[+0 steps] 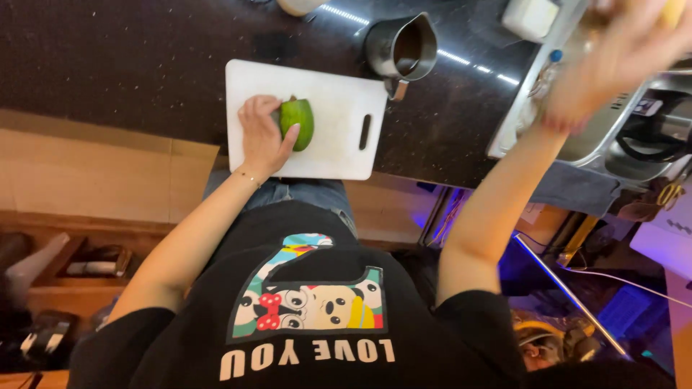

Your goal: The recorder prepares an avocado on a cutting board, cleans a kettle in a sink, and interacts with an espresso machine.

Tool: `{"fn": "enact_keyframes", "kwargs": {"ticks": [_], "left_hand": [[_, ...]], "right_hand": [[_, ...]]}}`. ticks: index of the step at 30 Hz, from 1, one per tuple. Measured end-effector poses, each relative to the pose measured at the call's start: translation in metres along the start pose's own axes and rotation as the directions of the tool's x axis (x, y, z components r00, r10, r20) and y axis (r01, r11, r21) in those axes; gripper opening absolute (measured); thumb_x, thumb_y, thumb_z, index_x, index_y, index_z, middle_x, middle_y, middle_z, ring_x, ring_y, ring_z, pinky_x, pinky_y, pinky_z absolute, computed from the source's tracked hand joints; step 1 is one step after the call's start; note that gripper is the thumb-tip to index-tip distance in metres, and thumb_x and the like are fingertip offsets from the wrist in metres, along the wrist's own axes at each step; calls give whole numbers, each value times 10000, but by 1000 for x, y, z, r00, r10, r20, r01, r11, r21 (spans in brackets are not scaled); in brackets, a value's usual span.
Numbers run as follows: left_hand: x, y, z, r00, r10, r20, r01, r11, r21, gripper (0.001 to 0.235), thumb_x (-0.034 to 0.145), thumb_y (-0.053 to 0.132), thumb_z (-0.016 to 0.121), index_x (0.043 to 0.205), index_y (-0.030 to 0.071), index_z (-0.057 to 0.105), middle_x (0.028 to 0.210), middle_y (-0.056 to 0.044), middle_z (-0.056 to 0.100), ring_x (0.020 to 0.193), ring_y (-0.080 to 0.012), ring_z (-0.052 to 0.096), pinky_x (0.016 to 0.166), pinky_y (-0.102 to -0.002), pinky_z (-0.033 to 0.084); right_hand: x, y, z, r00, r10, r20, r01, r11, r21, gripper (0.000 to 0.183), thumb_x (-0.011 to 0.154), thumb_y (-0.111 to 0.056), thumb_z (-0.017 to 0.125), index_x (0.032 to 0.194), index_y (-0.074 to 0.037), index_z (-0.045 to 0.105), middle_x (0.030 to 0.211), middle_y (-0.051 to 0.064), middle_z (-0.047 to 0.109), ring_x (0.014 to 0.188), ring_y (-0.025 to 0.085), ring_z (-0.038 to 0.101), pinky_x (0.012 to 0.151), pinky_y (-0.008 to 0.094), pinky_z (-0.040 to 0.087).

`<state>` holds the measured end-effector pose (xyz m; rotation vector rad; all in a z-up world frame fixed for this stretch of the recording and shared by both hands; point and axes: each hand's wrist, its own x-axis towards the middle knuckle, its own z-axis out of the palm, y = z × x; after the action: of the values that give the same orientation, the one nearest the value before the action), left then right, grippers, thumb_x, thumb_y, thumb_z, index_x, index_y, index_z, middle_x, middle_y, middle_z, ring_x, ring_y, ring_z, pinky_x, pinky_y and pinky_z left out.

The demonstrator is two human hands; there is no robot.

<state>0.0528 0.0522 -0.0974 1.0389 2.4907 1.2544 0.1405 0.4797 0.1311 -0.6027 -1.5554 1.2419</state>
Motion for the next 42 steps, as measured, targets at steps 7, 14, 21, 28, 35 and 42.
{"fn": "enact_keyframes", "kwargs": {"ticks": [7,14,21,28,35,42], "left_hand": [[5,4,-4,999,37,24,-36,997,-73,546,985,339,696,1362,71,406,1288,-158,501,1247,-354,453,1081,-518,308],[7,1,-3,997,68,21,-66,991,-113,488,1033,340,645,1373,93,397,1287,-151,498,1222,-350,475,1063,-511,319],[6,-1,-1,997,70,40,-65,992,-103,469,1062,349,593,1391,100,371,1322,-146,496,1251,-339,472,1077,-513,312],[5,-2,-1,997,55,46,-49,992,-119,465,1060,337,603,1389,102,374,1318,-145,497,1248,-340,475,1079,-512,318],[7,-3,-2,994,101,28,-98,989,-107,482,1041,326,620,1385,89,379,1304,-162,494,1253,-363,473,1082,-529,318],[12,1,-2,994,87,63,-79,991,-112,461,1040,336,623,1366,102,394,1287,-154,509,1247,-352,479,1081,-520,316]], "right_hand": [[-243,-87,28,744,638,199,-666,686,294,417,998,-148,711,1299,-46,440,1406,143,537,950,121,609,700,234,499],[-401,-36,76,396,918,10,-907,393,-154,364,1150,-192,466,1484,-45,460,1056,111,565,736,131,420,587,274,313],[-399,-35,132,756,648,89,-343,509,-790,318,1111,-169,462,1409,-63,439,1184,274,685,1057,490,645,807,512,534],[-399,-41,142,762,644,66,-211,344,-915,312,1087,-176,488,1383,-82,449,1078,257,707,868,500,658,676,582,511],[-384,-46,145,751,651,109,-124,301,-946,268,1076,-187,480,1333,-110,467,895,244,706,780,479,672,613,589,507],[-403,-31,136,649,759,51,-143,188,-972,193,1106,-230,467,1275,-136,476,830,244,701,776,482,673,625,618,487]]}}
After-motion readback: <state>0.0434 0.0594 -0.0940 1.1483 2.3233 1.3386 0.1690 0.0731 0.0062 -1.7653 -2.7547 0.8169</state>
